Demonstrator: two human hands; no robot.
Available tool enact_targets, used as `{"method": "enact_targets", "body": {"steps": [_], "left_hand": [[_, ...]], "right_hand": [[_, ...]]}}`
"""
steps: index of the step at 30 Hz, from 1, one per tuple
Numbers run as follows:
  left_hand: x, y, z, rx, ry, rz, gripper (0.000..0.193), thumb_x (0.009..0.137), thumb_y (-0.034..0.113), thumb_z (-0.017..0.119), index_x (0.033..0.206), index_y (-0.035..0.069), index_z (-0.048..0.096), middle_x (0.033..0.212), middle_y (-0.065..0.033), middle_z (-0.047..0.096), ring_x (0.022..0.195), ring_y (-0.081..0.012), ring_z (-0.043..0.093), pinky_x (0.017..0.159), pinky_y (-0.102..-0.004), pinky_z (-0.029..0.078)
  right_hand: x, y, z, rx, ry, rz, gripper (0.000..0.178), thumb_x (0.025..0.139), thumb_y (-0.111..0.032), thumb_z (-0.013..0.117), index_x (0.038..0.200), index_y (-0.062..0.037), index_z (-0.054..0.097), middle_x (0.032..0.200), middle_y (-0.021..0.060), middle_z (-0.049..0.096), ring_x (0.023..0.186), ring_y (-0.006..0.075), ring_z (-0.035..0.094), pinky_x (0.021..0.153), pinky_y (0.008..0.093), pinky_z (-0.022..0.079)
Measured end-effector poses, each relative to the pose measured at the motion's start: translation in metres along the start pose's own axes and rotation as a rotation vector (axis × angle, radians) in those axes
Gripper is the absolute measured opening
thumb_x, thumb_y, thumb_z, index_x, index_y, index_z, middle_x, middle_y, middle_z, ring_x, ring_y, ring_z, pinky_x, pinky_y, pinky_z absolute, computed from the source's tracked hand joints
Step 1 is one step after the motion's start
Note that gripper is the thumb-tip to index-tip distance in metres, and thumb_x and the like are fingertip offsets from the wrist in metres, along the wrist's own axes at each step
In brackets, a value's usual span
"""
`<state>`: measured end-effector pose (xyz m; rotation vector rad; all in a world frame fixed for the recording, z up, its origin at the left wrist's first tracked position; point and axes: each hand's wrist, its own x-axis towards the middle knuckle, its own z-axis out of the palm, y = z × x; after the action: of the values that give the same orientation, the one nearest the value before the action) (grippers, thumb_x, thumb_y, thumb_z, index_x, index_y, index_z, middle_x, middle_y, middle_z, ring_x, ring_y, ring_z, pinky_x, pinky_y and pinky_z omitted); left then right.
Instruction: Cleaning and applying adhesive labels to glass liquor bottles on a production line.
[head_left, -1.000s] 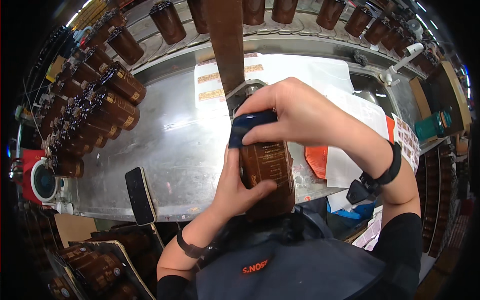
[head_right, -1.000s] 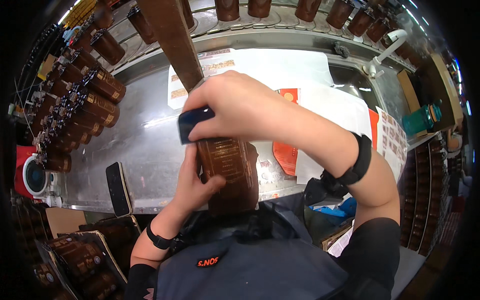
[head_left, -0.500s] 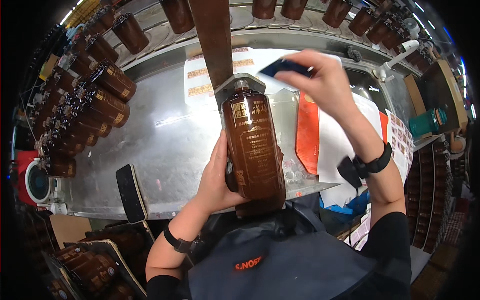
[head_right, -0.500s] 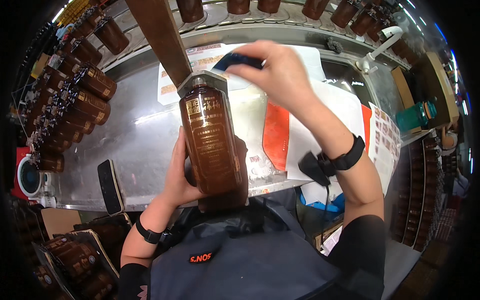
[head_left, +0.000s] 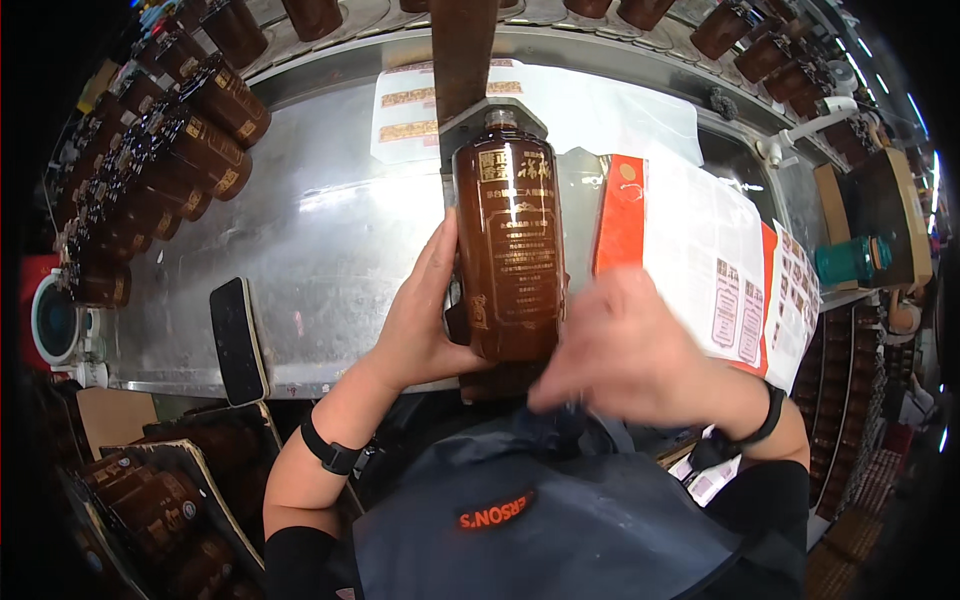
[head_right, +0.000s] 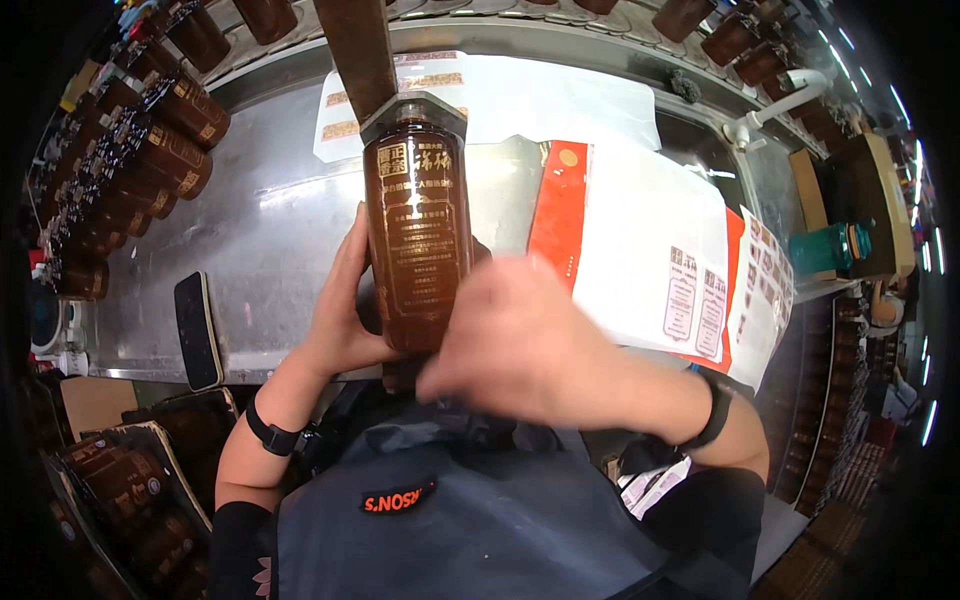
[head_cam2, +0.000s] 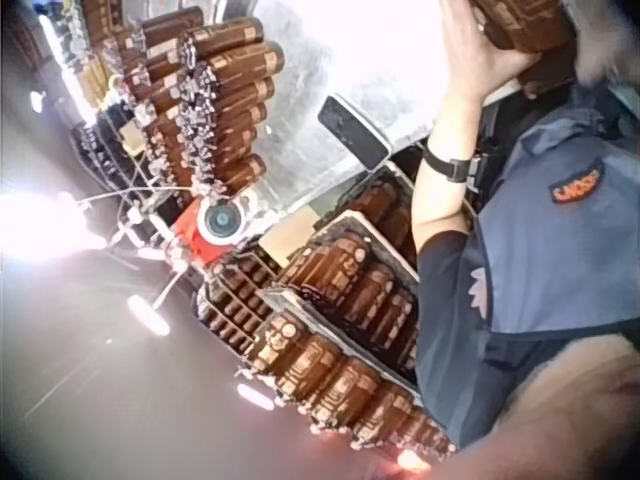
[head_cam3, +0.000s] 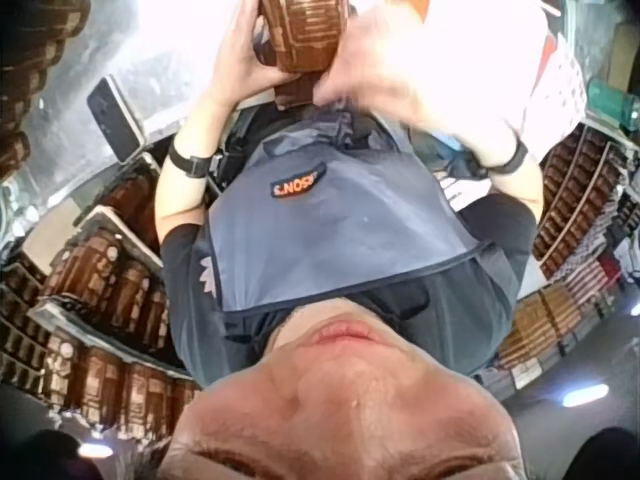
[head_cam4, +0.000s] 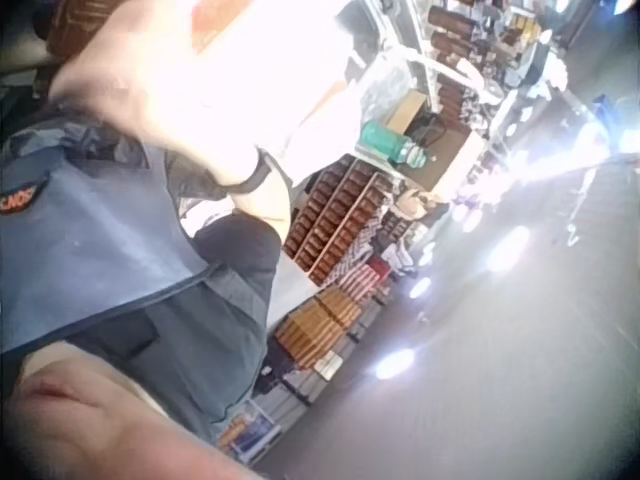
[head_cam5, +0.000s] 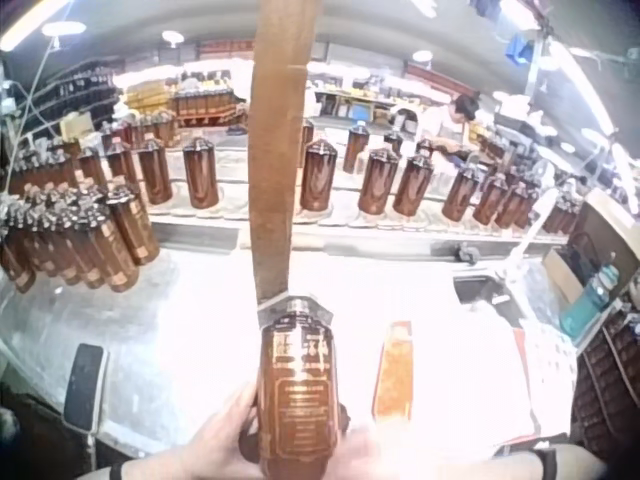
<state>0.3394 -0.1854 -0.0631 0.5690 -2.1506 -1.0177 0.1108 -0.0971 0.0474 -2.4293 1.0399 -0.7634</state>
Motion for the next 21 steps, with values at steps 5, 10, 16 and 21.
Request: {"method": "enact_targets", "body": {"steps": [5, 10, 16, 21], "left_hand": [[0.000, 0.002, -0.001, -0.067, 0.026, -0.050, 0.120, 0.061, 0.023, 0.088, 0.151, -0.002, 0.012, 0.150, -0.0214, 0.032, 0.137, -0.0327, 0.037, 0.111, -0.0419, 0.034], [0.000, -0.002, -0.002, 0.002, 0.060, 0.027, 0.120, 0.060, 0.030, 0.088, 0.150, -0.002, 0.016, 0.148, -0.0247, 0.033, 0.136, -0.0382, 0.037, 0.111, -0.0422, 0.035], [-0.001, 0.001, -0.008, 0.049, 0.083, 0.068, 0.115, 0.059, 0.031, 0.087, 0.149, 0.002, 0.022, 0.151, -0.0271, 0.029, 0.136, -0.0409, 0.037, 0.110, -0.0424, 0.035], [-0.002, 0.002, -0.009, 0.060, 0.110, 0.073, 0.116, 0.056, 0.030, 0.088, 0.149, 0.003, 0.024, 0.151, -0.0254, 0.028, 0.133, -0.0406, 0.040, 0.109, -0.0426, 0.036]], "right_hand": [[0.024, 0.042, -0.015, -0.332, 0.511, 0.476, 0.016, 0.076, -0.013, 0.071, 0.091, -0.0096, 0.075, 0.079, 0.0021, 0.067, 0.076, 0.0196, 0.055, 0.079, 0.0304, 0.042], [0.006, 0.007, 0.007, -0.350, 0.213, -0.078, 0.024, 0.072, -0.014, 0.074, 0.096, -0.0184, 0.074, 0.074, -0.0005, 0.059, 0.085, 0.0188, 0.052, 0.081, 0.0338, 0.039], [0.024, 0.023, -0.005, -0.559, 0.329, 0.334, 0.028, 0.066, -0.005, 0.073, 0.094, -0.0117, 0.074, 0.075, 0.0005, 0.058, 0.080, 0.0229, 0.048, 0.074, 0.0343, 0.038], [0.039, -0.009, 0.011, -0.126, -0.048, -0.084, 0.023, 0.065, -0.012, 0.073, 0.088, -0.0175, 0.074, 0.077, 0.0014, 0.058, 0.088, 0.0227, 0.054, 0.080, 0.0363, 0.041]]}}
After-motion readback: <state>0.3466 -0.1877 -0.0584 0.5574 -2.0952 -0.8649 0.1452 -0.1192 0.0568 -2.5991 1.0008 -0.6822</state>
